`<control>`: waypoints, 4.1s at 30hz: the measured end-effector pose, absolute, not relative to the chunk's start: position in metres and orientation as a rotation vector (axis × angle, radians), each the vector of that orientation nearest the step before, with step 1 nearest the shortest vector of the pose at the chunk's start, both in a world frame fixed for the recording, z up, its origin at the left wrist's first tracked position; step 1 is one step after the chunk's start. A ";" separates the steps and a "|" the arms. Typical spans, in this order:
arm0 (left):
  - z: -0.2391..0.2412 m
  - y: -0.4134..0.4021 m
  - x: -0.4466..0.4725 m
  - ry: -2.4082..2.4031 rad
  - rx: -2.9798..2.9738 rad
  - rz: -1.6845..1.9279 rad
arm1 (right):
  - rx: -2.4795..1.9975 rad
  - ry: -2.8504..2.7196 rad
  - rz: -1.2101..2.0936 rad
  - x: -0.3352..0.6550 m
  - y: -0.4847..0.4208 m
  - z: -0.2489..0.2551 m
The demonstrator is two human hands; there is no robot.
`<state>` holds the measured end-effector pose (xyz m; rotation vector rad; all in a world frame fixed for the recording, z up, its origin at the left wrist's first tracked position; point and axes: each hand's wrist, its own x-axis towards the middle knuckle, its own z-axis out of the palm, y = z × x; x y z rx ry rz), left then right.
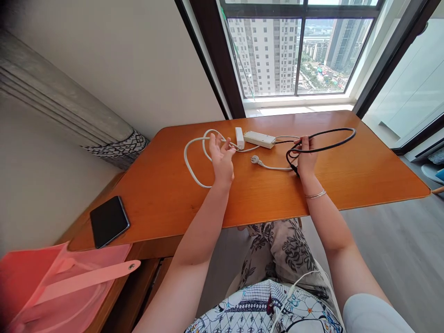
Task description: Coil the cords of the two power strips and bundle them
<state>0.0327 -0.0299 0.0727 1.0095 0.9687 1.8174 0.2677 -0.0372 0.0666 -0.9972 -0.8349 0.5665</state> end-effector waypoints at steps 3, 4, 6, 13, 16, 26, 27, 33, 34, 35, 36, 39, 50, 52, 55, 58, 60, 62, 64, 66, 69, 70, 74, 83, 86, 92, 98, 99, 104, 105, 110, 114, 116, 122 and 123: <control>0.062 -0.015 0.025 1.186 0.984 1.791 | -0.907 -0.744 0.686 0.271 -0.035 0.069; 0.058 -0.011 0.023 1.249 0.978 1.770 | -0.878 -0.724 0.731 0.272 -0.035 0.070; 0.052 -0.004 0.022 1.319 1.004 1.721 | -0.836 -0.699 0.815 0.270 -0.035 0.071; 0.031 -0.013 0.042 1.217 1.697 1.366 | -0.658 -0.784 1.107 0.261 -0.040 0.070; 0.028 -0.027 0.052 1.083 2.058 1.176 | -0.588 -0.882 1.269 0.256 -0.045 0.069; 0.022 -0.028 0.057 0.902 2.328 0.988 | -0.612 -1.277 1.672 0.240 -0.064 0.066; 0.022 -0.028 0.056 0.905 2.328 0.990 | -0.646 -1.297 1.663 0.241 -0.064 0.066; 0.027 -0.030 0.055 0.891 2.348 1.044 | -0.799 -1.094 1.240 0.265 -0.052 0.071; 0.027 -0.031 0.054 0.874 2.360 1.030 | -0.844 -1.075 1.160 0.271 -0.048 0.070; 0.027 -0.031 0.054 0.852 2.375 1.007 | -0.910 -1.079 1.090 0.276 -0.044 0.068; 0.026 -0.031 0.054 0.827 2.391 0.983 | -0.996 -1.103 1.023 0.280 -0.040 0.066; 0.024 -0.031 0.053 0.756 2.420 0.935 | -1.323 -1.248 0.819 0.285 -0.032 0.056; 0.030 -0.031 0.046 0.964 2.508 0.787 | -1.365 -1.330 0.718 0.280 -0.036 0.063; 0.030 -0.030 0.047 0.982 2.462 0.873 | -1.167 -1.256 0.728 0.276 -0.040 0.068; 0.029 -0.029 0.049 0.977 2.363 1.034 | -1.035 -1.208 0.759 0.272 -0.048 0.076; 0.031 -0.029 0.050 1.004 2.296 1.201 | -0.983 -1.253 0.840 0.266 -0.055 0.078; 0.036 -0.029 0.051 1.030 2.305 1.300 | -0.938 -1.323 0.950 0.260 -0.059 0.078; 0.043 -0.030 0.053 1.017 2.355 1.332 | -0.872 -1.401 1.082 0.254 -0.062 0.078; 0.053 -0.030 0.054 0.971 2.422 1.272 | -0.809 -1.463 1.184 0.247 -0.064 0.080; 0.065 -0.028 0.054 0.950 2.460 1.187 | -0.773 -1.491 1.247 0.244 -0.066 0.087; 0.089 -0.015 0.049 1.024 2.385 1.222 | -0.740 -1.467 1.304 0.249 -0.069 0.103; 0.099 -0.008 0.045 1.043 2.342 1.270 | -0.741 -1.468 1.310 0.252 -0.070 0.109; 0.149 0.019 0.023 1.082 2.265 1.472 | -0.865 -1.597 1.256 0.269 -0.071 0.137; 0.220 0.014 -0.019 1.158 2.430 1.503 | -1.069 -1.604 1.066 0.324 -0.063 0.189; 0.218 0.009 -0.027 1.175 2.359 1.464 | -1.089 -1.628 1.171 0.331 -0.064 0.189; 0.205 0.011 -0.043 1.217 2.265 1.427 | -1.234 -1.719 1.310 0.342 -0.076 0.176; 0.211 0.032 -0.088 1.335 1.982 1.617 | -1.808 -1.797 0.796 0.403 -0.079 0.193; 0.214 0.034 -0.097 1.358 1.910 1.684 | -1.914 -1.843 0.595 0.415 -0.080 0.200; 0.225 0.027 -0.128 1.371 1.906 1.654 | -2.100 -1.369 0.123 0.451 -0.092 0.240; 0.225 0.023 -0.129 1.370 1.928 1.607 | -2.107 -1.324 0.069 0.453 -0.094 0.246; 0.222 0.006 -0.125 1.345 1.797 1.642 | -2.283 -1.380 -0.255 0.456 -0.087 0.247; 0.219 -0.001 -0.125 1.268 1.731 1.517 | -2.417 -1.472 -0.375 0.447 -0.079 0.225; 0.220 -0.004 -0.125 1.223 1.717 1.482 | -2.454 -1.545 -0.397 0.441 -0.076 0.211; 0.233 -0.028 -0.113 1.091 1.397 1.557 | -2.328 -2.148 0.154 0.430 -0.067 0.153; 0.235 -0.035 -0.107 1.039 1.334 1.525 | -2.208 -2.280 0.248 0.426 -0.065 0.143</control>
